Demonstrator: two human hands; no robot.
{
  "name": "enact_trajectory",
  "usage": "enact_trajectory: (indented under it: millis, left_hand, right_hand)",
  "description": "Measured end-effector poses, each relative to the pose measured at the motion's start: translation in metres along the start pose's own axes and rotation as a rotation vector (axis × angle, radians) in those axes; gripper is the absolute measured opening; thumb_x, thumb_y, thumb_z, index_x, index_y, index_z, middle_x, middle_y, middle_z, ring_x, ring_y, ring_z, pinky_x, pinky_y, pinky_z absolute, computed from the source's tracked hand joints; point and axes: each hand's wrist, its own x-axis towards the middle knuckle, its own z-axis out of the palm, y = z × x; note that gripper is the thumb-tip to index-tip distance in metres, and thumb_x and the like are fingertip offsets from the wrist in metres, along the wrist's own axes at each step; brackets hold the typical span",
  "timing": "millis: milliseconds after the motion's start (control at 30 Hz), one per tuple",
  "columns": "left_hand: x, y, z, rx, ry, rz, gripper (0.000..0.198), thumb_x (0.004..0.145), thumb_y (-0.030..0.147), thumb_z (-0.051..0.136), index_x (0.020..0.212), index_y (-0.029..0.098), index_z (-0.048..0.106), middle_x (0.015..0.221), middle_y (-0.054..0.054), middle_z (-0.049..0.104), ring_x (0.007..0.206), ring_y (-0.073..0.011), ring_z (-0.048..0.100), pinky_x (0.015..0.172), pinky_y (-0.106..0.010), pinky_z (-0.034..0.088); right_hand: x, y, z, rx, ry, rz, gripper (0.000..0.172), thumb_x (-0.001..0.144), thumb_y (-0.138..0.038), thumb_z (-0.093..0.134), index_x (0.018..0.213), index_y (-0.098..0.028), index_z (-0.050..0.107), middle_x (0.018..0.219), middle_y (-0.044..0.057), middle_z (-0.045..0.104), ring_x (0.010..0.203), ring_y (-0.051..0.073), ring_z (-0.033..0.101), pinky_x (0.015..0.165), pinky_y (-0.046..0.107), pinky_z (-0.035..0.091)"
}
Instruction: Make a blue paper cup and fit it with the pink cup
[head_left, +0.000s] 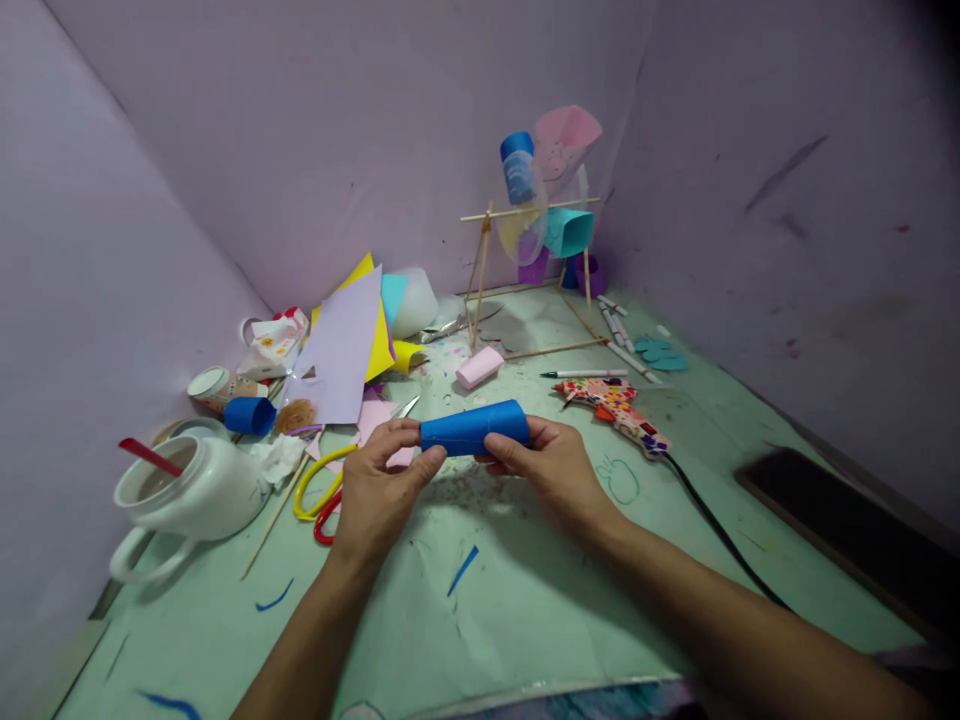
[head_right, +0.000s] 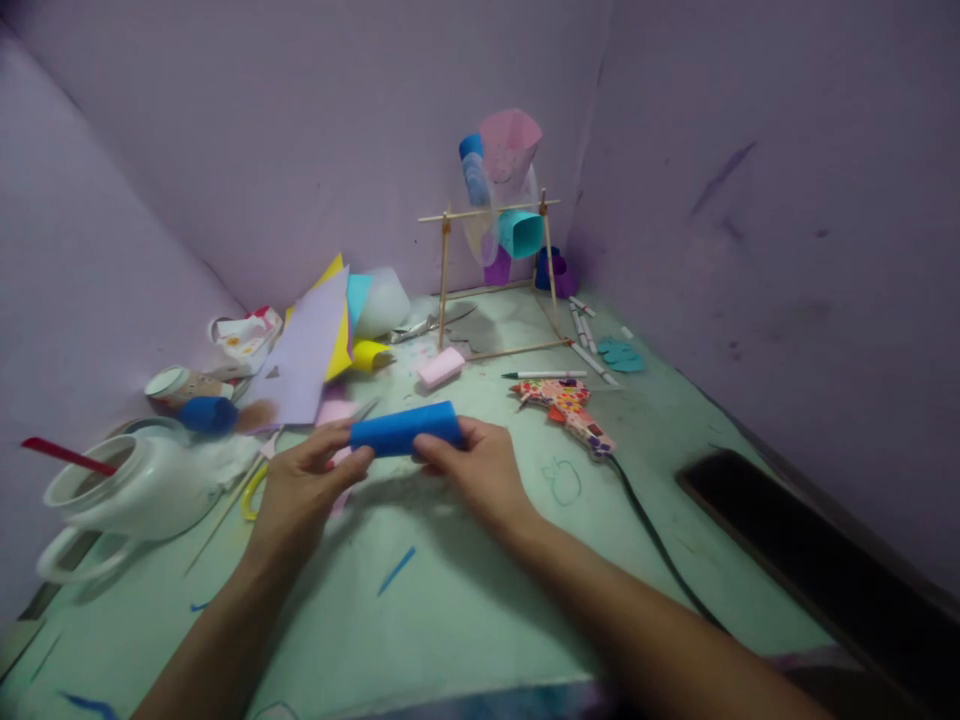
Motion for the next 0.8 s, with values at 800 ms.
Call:
enact_trajectory:
  millis: [800]
  left_hand:
    - [-0.008, -0.005, 0.006, -0.014, -0.035, 0.142, 0.008, 0.065, 0.016, 0.067, 0.063, 0.019, 0.074, 0.103, -0.009, 0.072, 0.096, -0.0268, 0.064, 0.085, -0.034, 0.045]
  right_hand:
    - [-0.002, 0.006, 0.003, 0.053, -0.049, 0.072, 0.033, 0.055, -0.036, 0.080, 0.078, -0.013, 0.071, 0.064, 0.004, 0.069, 0.058, 0.016, 0.064, 0.061, 0.029, 0.051]
